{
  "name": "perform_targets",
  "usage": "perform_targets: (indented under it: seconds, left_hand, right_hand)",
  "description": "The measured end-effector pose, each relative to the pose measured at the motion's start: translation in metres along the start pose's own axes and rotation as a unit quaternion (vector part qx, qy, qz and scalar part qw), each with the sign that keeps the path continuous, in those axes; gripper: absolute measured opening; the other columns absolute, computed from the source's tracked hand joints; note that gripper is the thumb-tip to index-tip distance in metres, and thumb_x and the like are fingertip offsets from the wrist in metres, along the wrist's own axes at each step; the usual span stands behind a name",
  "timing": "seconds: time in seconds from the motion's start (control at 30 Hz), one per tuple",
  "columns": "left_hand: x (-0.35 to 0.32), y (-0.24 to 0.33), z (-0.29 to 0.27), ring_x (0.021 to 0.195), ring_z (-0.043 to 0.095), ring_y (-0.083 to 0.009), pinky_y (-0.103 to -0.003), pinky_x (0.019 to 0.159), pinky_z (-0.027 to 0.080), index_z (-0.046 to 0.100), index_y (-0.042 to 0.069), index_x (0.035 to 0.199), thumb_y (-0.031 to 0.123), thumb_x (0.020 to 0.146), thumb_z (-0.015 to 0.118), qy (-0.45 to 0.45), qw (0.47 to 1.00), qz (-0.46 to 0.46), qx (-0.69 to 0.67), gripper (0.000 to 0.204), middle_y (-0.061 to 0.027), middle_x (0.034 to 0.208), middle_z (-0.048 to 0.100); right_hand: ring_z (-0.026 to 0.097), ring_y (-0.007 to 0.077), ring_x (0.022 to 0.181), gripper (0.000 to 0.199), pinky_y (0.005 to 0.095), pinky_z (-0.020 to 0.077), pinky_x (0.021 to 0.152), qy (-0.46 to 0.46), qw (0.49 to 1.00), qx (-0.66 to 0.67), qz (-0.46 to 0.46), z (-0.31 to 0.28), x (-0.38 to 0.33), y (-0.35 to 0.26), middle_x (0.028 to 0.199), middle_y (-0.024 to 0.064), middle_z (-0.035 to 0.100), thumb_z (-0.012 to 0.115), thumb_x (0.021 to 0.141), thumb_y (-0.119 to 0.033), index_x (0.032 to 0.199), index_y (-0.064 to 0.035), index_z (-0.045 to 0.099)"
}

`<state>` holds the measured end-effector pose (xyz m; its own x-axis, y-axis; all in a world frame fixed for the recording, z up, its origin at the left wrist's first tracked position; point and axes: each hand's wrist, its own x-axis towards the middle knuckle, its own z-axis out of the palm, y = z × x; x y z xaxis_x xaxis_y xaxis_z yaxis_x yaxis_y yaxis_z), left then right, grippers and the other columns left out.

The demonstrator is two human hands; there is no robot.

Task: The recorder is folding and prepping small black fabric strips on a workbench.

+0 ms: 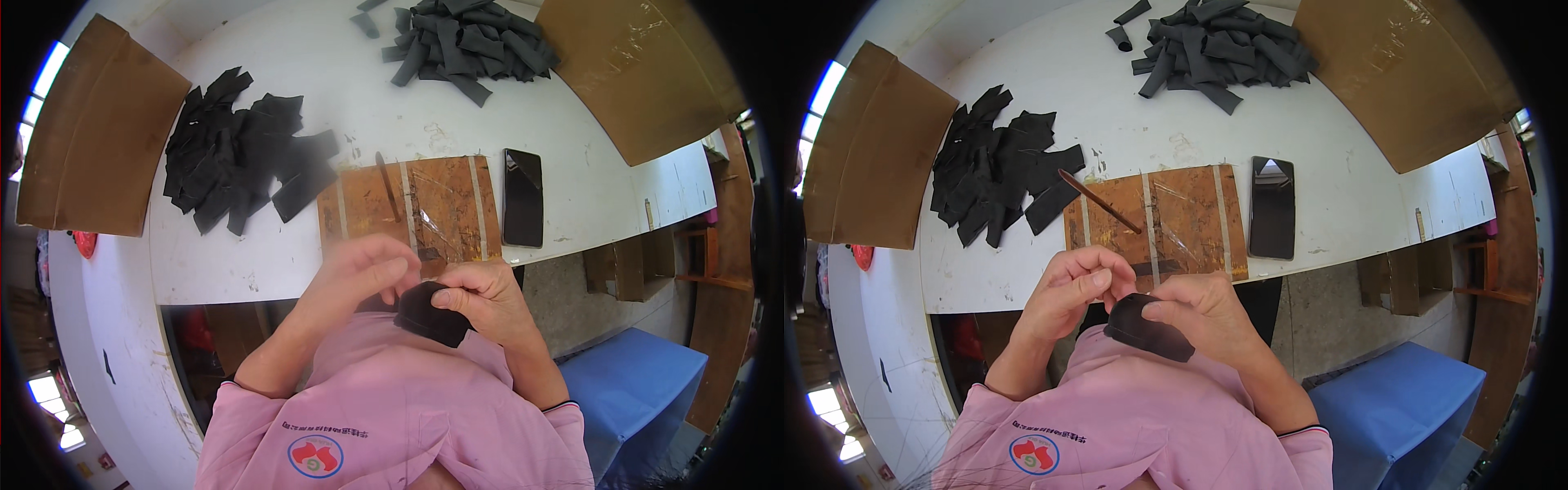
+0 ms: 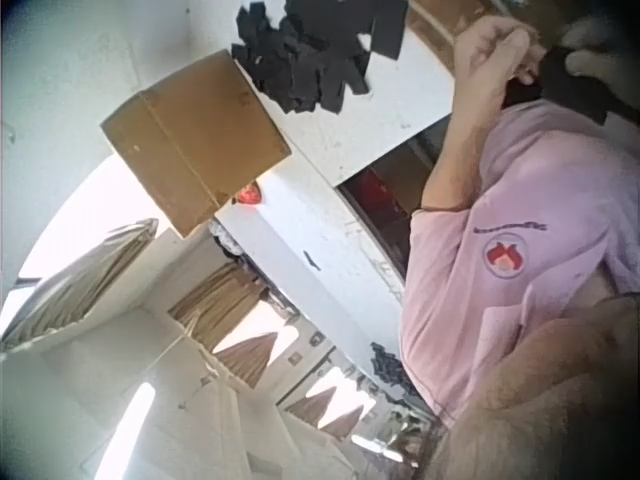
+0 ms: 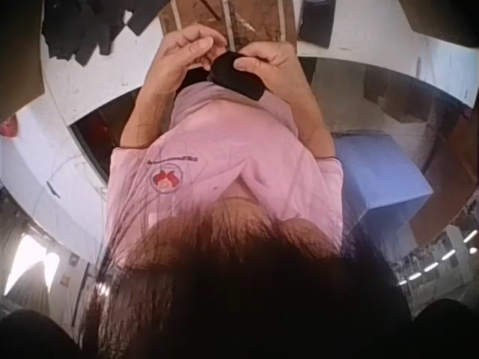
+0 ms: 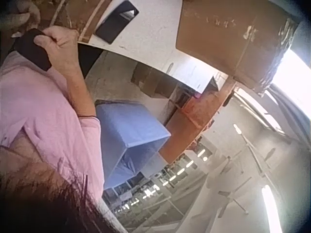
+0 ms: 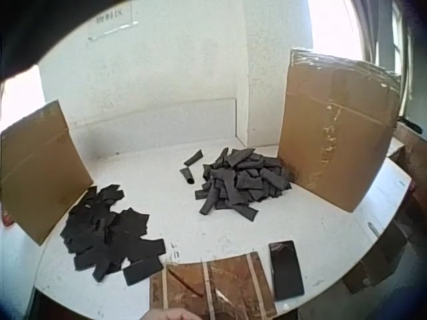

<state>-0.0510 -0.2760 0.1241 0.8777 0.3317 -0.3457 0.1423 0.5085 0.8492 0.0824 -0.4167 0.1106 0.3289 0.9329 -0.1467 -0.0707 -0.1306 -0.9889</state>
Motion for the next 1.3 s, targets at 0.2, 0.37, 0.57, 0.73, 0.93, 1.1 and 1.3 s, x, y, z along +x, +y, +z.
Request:
perform_targets:
  seconds: [0.2, 0.37, 0.57, 0.73, 0.93, 1.1, 1.3]
  left_hand:
    - [0.006, 0.011, -0.005, 0.065, 0.053, -0.0067, -0.018, 0.058, 0.042, 0.059, -0.002, 0.084, 0.008, 0.077, 0.060, -0.080, 0.990, -0.045, 0.108, 0.012, -0.0030, 0.074, 0.059]
    - [0.004, 0.014, -0.013, 0.068, 0.054, -0.0078, -0.019, 0.062, 0.044, 0.059, -0.003, 0.084, 0.002, 0.076, 0.058, -0.112, 0.981, -0.046, 0.149, 0.010, -0.0033, 0.075, 0.059]
    - [0.001, 0.009, -0.021, 0.069, 0.056, -0.0096, -0.022, 0.063, 0.045, 0.058, -0.004, 0.086, 0.002, 0.075, 0.057, -0.114, 0.982, -0.063, 0.135, 0.012, -0.0049, 0.076, 0.059]
    - [0.000, 0.001, -0.026, 0.067, 0.056, -0.0099, -0.022, 0.063, 0.046, 0.057, -0.004, 0.087, 0.001, 0.074, 0.057, -0.129, 0.983, -0.087, 0.096, 0.013, -0.0055, 0.076, 0.059]
    - [-0.002, -0.013, -0.031, 0.064, 0.057, -0.0105, -0.021, 0.061, 0.045, 0.057, -0.003, 0.085, 0.001, 0.074, 0.058, -0.102, 0.987, -0.096, 0.078, 0.011, -0.0048, 0.074, 0.059]
    - [0.000, -0.014, -0.031, 0.063, 0.057, -0.0103, -0.021, 0.058, 0.045, 0.058, 0.000, 0.084, 0.005, 0.075, 0.060, -0.104, 0.986, -0.128, 0.027, 0.010, -0.0038, 0.072, 0.059]
    - [0.001, -0.018, -0.031, 0.059, 0.055, -0.0073, -0.018, 0.055, 0.045, 0.060, -0.002, 0.083, 0.004, 0.075, 0.061, -0.082, 0.988, -0.127, 0.007, 0.011, -0.0031, 0.071, 0.059]
  right_hand:
    - [0.048, 0.0108, 0.052, 0.011, 0.0240, 0.0377, 0.049, -0.041, 0.997, -0.055, -0.022, -0.004, 0.003, 0.001, 0.057, 0.0064, 0.053, 0.062, 0.072, -0.009, 0.071, 0.0016, 0.058]
    - [0.048, 0.0139, 0.052, 0.013, 0.0255, 0.0382, 0.050, -0.072, 0.991, -0.104, -0.045, -0.003, 0.009, 0.002, 0.058, 0.0089, 0.052, 0.061, 0.072, -0.011, 0.071, 0.0014, 0.058]
    - [0.048, 0.0162, 0.052, 0.013, 0.0263, 0.0386, 0.050, -0.085, 0.988, -0.119, -0.039, -0.001, 0.012, 0.004, 0.058, 0.0091, 0.052, 0.061, 0.072, -0.011, 0.071, 0.0011, 0.058]
    - [0.049, 0.0159, 0.054, 0.011, 0.0258, 0.0388, 0.051, -0.095, 0.989, -0.102, -0.054, 0.000, 0.014, 0.006, 0.060, 0.0082, 0.053, 0.061, 0.072, -0.010, 0.071, 0.0007, 0.059]
    - [0.049, 0.0092, 0.056, 0.008, 0.0223, 0.0386, 0.052, -0.069, 0.997, -0.014, 0.023, 0.003, 0.014, 0.004, 0.061, 0.0029, 0.055, 0.064, 0.068, -0.006, 0.072, -0.0002, 0.061]
    - [0.049, 0.0055, 0.058, 0.007, 0.0202, 0.0382, 0.052, -0.069, 0.996, -0.008, 0.064, -0.001, 0.014, 0.007, 0.062, 0.0014, 0.056, 0.065, 0.068, -0.006, 0.071, -0.0003, 0.062]
    - [0.050, 0.0079, 0.058, 0.007, 0.0214, 0.0386, 0.053, -0.096, 0.995, -0.028, 0.008, -0.003, 0.016, 0.011, 0.060, 0.0034, 0.055, 0.063, 0.070, -0.007, 0.072, -0.0001, 0.062]
